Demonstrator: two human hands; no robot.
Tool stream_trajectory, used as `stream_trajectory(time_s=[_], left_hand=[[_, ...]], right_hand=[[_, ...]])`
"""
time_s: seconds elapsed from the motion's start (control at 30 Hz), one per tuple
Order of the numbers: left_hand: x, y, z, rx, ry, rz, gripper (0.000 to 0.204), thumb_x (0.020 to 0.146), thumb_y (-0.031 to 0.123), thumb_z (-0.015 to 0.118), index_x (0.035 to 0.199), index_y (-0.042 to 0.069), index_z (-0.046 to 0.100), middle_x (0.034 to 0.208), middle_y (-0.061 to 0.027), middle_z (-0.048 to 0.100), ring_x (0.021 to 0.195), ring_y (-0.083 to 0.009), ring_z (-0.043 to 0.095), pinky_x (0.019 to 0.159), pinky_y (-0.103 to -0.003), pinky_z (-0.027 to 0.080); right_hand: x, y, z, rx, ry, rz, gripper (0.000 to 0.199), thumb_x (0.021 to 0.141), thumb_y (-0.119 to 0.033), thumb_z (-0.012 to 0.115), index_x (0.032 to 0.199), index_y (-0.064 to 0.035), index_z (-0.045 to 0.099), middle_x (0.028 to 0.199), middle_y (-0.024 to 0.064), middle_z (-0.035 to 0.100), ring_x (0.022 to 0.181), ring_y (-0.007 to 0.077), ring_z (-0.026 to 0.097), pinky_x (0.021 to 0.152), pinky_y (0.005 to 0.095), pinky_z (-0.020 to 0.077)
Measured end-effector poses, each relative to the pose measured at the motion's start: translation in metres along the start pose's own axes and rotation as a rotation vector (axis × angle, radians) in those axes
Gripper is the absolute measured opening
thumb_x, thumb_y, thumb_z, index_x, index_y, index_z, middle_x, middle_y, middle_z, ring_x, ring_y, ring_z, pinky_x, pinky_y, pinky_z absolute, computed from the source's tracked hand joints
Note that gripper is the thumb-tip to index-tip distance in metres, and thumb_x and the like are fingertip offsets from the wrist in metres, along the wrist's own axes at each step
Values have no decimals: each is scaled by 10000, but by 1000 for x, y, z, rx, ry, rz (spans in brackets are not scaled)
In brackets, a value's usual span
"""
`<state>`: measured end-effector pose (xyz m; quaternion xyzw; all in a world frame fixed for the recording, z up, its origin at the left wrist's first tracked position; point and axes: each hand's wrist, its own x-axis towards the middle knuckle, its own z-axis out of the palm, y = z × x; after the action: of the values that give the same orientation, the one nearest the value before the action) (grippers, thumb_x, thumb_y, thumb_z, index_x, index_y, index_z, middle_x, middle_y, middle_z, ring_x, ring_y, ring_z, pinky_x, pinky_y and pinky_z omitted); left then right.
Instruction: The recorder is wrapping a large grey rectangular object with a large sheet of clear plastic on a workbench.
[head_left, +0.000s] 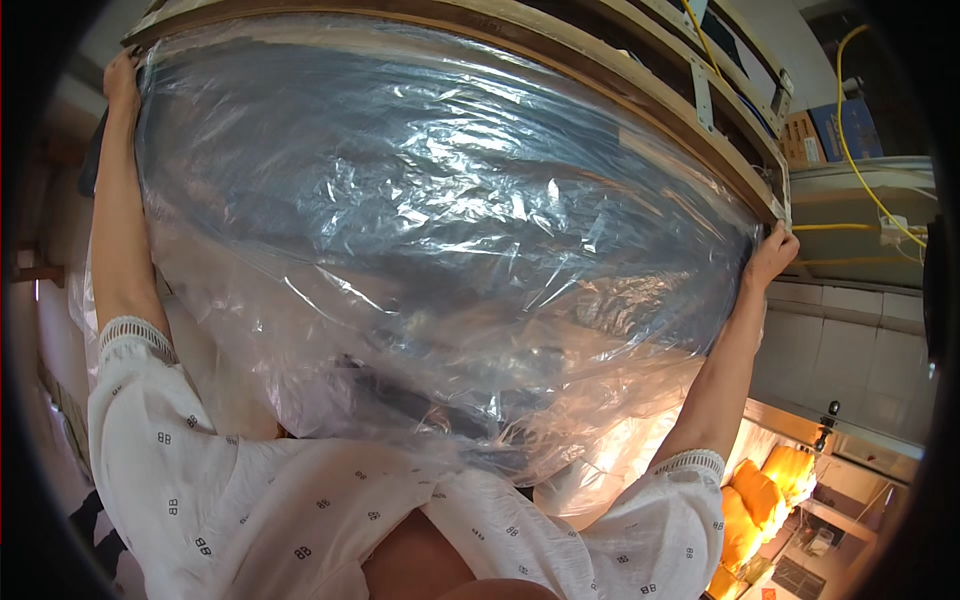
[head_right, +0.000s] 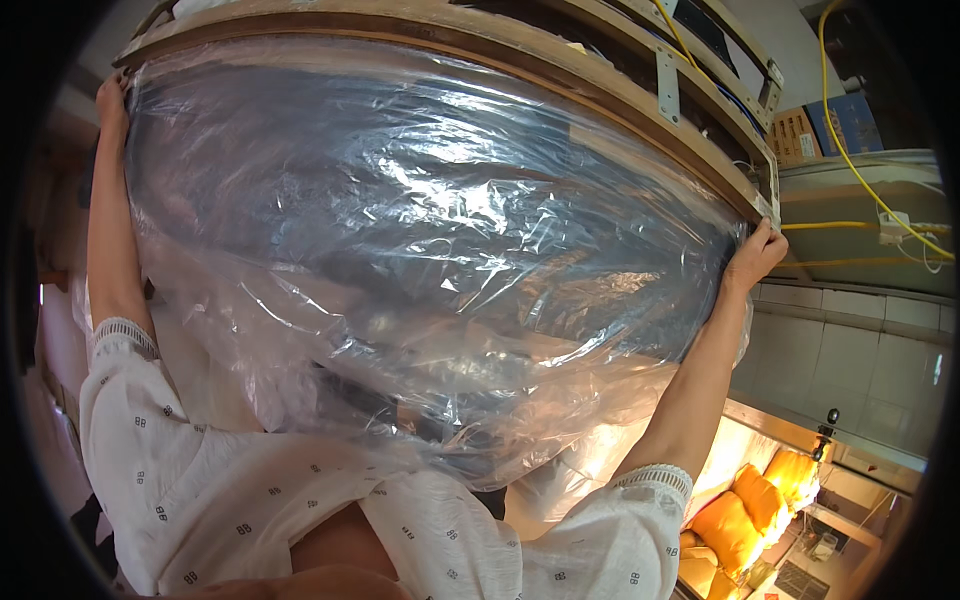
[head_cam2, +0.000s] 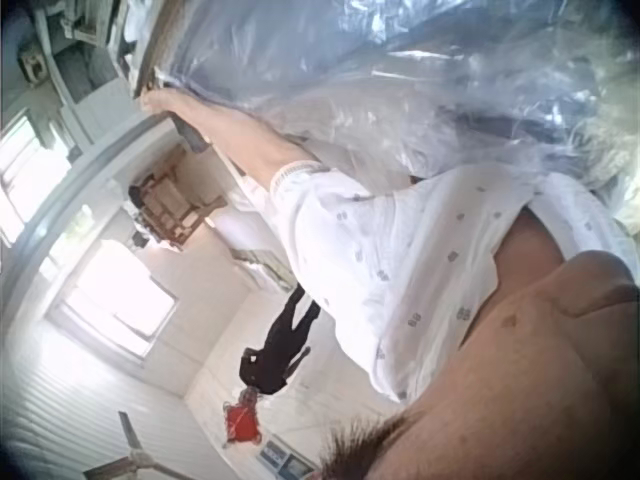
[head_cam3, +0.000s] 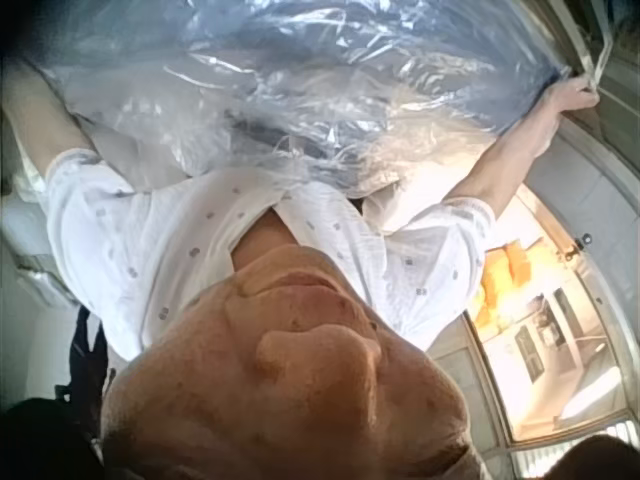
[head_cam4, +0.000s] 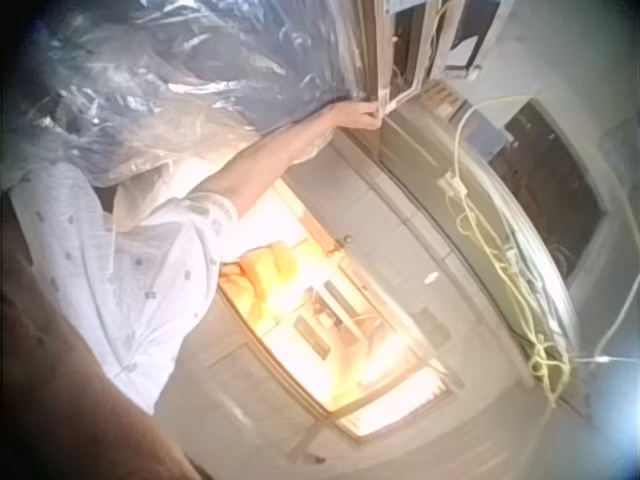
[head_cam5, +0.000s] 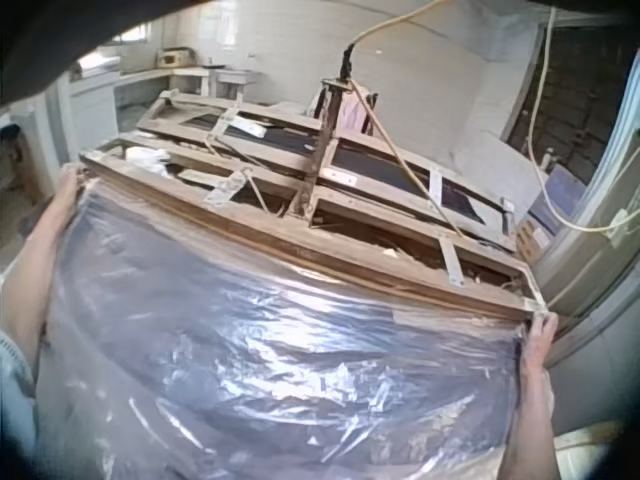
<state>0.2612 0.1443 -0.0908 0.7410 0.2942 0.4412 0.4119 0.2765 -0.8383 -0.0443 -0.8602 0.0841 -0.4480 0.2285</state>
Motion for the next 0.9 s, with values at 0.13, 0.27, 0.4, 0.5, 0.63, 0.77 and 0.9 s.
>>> stream_trajectory(time_s=[0.13, 0.27, 0.4, 0.5, 0.63, 0.77, 0.9], left_hand=[[47, -18, -38, 145, -95, -55, 450, 862, 393, 507, 1043, 1, 633, 977, -94, 640, 961, -192, 574, 850, -291, 400], [-8, -1, -22, 433, -470, 102, 458, 840, 419, 560, 1069, 30, 638, 1100, -89, 621, 1063, -182, 534, 921, -289, 371], [80, 3, -168, 24, -215, 4, 419, 851, 333, 587, 1133, 24, 604, 1119, -97, 603, 1039, -189, 544, 909, -294, 403], [65, 9, -167, 243, -227, -208, 573, 777, 443, 619, 1139, 0, 593, 1107, -111, 607, 981, -215, 567, 877, -322, 436], [95, -17, -241, 287, -96, -161, 600, 774, 487, 561, 1100, -15, 609, 1090, -151, 619, 994, -258, 593, 860, -354, 458], [83, 23, -221, 1368, -57, 389, 514, 761, 365, 600, 1163, 45, 576, 1097, -195, 603, 1030, -303, 581, 862, -388, 461], [-174, 168, -36, 289, -842, 637, 279, 911, 216, 516, 1094, 19, 592, 1063, -92, 620, 998, -168, 567, 893, -267, 404]], right_hand=[[-1, 17, 26, 28, 1, -2, 390, 899, -337, 505, 828, 46, 513, 866, 171, 510, 835, 285, 470, 793, 361, 372], [11, 26, -13, 997, -82, 739, 326, 922, -354, 463, 775, -66, 506, 801, 65, 524, 721, 181, 470, 671, 307, 393], [-9, 7, -70, 1232, -88, 738, 287, 930, -341, 451, 751, -118, 473, 776, 27, 507, 679, 121, 435, 623, 257, 363], [-71, -22, -171, 1012, -249, 707, 265, 940, -285, 414, 746, -107, 438, 747, 22, 478, 673, 118, 420, 612, 244, 351], [-169, 26, -236, 676, -413, 606, 279, 940, -283, 391, 743, -88, 429, 736, 13, 449, 676, 96, 395, 609, 233, 332], [-255, 16, -264, 335, -523, 579, 167, 891, -188, 485, 807, -44, 498, 759, 1, 478, 700, 97, 416, 653, 221, 361], [-310, -19, -266, 175, -654, 441, 192, 773, -98, 631, 898, -33, 500, 812, 31, 496, 752, 128, 458, 664, 250, 389]])
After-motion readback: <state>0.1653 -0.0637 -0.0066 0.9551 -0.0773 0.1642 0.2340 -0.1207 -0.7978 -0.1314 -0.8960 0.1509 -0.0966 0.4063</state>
